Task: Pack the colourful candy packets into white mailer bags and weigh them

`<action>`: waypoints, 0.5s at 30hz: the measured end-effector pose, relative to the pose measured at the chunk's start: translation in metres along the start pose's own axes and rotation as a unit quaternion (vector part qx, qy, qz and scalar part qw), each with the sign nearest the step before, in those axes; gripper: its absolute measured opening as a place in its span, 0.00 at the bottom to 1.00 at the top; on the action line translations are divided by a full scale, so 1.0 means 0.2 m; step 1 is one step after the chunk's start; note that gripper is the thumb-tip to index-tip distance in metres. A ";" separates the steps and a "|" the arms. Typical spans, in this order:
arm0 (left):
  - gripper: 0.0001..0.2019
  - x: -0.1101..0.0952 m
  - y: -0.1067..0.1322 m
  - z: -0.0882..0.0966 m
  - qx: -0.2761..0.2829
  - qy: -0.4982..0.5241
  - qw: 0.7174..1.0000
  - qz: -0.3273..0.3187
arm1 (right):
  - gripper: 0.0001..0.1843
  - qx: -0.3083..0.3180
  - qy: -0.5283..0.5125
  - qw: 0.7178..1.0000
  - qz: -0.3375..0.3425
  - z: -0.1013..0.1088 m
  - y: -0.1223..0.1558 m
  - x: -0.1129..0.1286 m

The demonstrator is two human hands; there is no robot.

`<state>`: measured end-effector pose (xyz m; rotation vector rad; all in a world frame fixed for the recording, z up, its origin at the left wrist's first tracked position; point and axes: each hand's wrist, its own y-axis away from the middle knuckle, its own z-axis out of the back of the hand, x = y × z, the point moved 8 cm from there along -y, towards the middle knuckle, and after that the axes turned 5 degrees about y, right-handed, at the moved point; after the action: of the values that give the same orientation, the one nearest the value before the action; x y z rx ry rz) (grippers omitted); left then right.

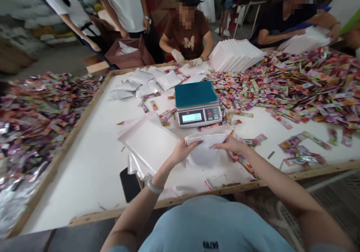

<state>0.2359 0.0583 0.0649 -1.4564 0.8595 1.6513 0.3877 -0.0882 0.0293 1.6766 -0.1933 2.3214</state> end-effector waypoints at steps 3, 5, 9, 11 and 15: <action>0.19 0.07 0.02 0.00 0.005 0.010 1.000 0.024 | 0.29 0.037 0.001 0.998 -0.042 -0.05 -0.08 -0.07; 0.18 0.15 0.03 -0.02 0.012 0.011 0.999 0.042 | 0.26 0.056 -0.003 0.997 -0.046 -0.03 -0.07 -0.15; 0.16 0.33 -0.02 -0.08 -0.014 0.008 0.998 0.066 | 0.29 0.006 -0.034 0.999 -0.035 0.06 -0.09 -0.32; 0.22 0.38 -0.07 -0.10 -0.028 0.013 0.997 0.068 | 0.30 -0.046 -0.039 0.998 -0.020 0.13 -0.12 -0.37; 0.27 0.35 -0.12 -0.09 -0.008 0.009 1.000 0.024 | 0.21 -0.089 0.047 0.994 0.035 0.21 -0.14 -0.32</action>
<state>0.2621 0.0615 -0.0073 -1.4736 0.8988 1.6858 0.4540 -0.0814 -0.0198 1.4933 -0.4313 2.3495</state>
